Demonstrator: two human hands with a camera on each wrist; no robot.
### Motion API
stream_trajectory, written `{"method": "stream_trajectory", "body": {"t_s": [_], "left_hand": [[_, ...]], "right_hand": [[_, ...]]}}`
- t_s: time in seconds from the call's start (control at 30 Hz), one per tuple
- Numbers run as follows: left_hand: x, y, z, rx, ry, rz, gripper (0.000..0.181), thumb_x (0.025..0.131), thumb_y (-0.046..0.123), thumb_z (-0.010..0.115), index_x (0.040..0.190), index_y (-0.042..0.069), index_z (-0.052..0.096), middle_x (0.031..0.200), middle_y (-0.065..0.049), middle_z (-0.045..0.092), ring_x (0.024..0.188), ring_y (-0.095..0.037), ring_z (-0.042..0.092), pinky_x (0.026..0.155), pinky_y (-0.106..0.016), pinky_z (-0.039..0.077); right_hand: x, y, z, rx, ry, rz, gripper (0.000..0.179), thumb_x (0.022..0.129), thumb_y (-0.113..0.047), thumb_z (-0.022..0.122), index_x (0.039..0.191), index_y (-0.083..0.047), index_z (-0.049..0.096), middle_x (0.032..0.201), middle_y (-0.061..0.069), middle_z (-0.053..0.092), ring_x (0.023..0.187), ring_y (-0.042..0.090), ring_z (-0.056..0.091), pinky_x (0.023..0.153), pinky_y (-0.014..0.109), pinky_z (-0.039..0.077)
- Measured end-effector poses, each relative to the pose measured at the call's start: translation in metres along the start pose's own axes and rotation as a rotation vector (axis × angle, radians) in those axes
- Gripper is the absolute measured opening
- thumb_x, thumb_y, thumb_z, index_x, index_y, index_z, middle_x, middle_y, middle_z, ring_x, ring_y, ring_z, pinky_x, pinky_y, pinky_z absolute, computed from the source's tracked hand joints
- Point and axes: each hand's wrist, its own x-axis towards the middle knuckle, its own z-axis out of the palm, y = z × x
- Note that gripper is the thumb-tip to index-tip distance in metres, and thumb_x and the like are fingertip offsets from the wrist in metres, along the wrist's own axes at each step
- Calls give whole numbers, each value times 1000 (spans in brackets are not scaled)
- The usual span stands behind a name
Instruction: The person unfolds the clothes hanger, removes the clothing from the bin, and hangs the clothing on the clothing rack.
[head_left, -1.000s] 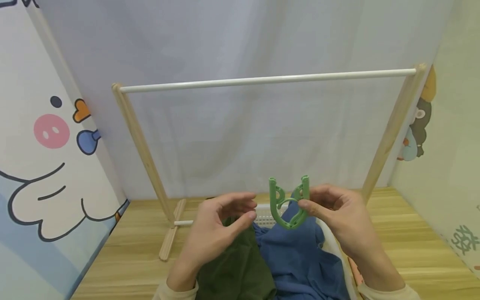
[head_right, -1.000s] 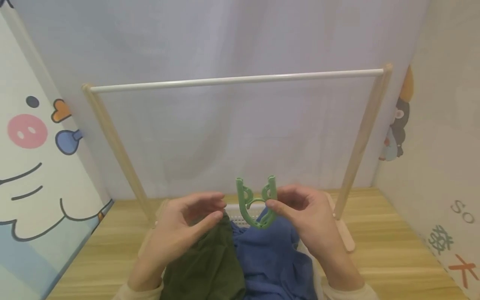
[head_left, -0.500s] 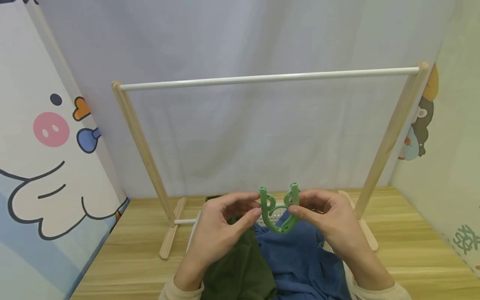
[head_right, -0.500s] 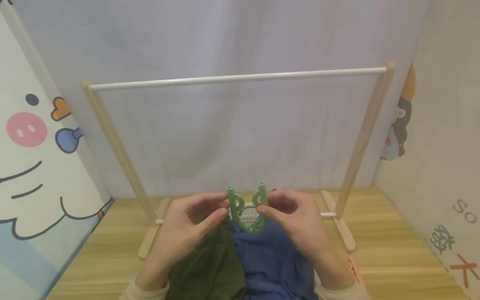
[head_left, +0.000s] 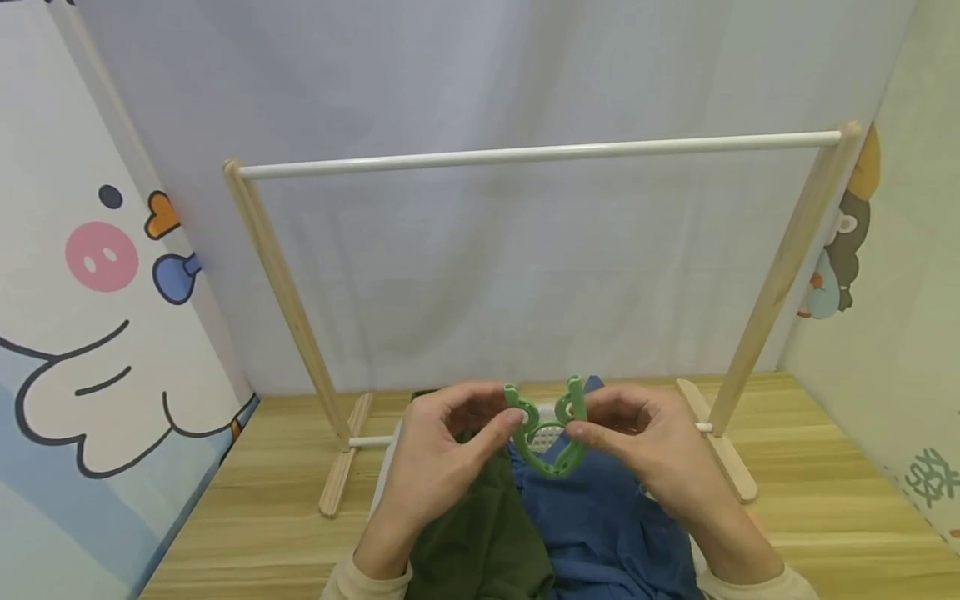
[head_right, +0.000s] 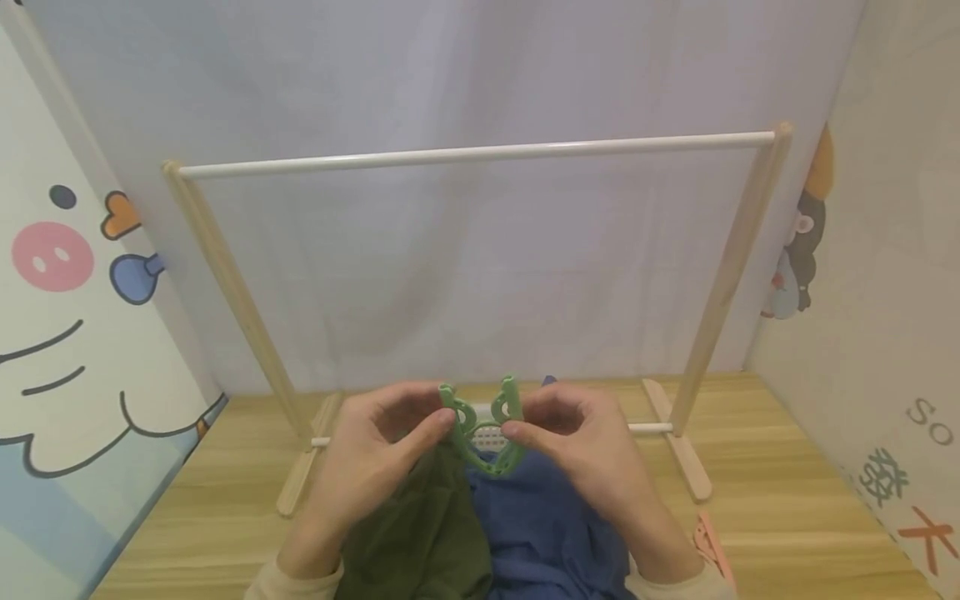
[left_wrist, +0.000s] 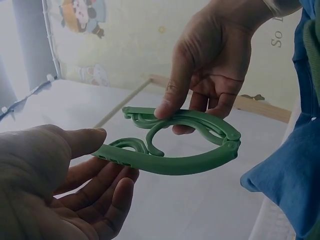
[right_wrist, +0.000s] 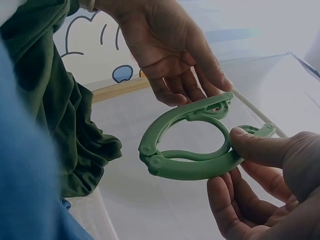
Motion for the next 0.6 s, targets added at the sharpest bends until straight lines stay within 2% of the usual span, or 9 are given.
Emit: {"method": "stream_trajectory", "body": {"t_s": [0.23, 0.43, 0.6], "left_hand": [[0, -1, 0, 1, 18, 39, 13, 104, 19, 83, 114, 12, 85, 102, 1, 83, 88, -15, 80, 79, -35, 67], [0, 0, -1, 17, 13, 47, 13, 104, 21, 83, 113, 12, 85, 100, 1, 83, 86, -15, 80, 77, -34, 67], [0, 0, -1, 31, 4, 57, 13, 104, 20, 83, 113, 11, 85, 99, 1, 83, 86, -14, 80, 77, -34, 67]], "right_hand": [[-1, -1, 4, 5, -53, 56, 23, 98, -17, 89, 118, -8, 82, 114, 9, 83, 109, 27, 81, 94, 36, 64], [-2, -2, 4, 43, -84, 66, 25, 99, -14, 87, 120, -4, 80, 116, 11, 82, 109, 26, 81, 94, 36, 64], [-4, -6, 3, 47, -77, 73, 33, 100, -14, 87, 127, 0, 75, 117, 13, 79, 106, 24, 79, 90, 34, 65]]}}
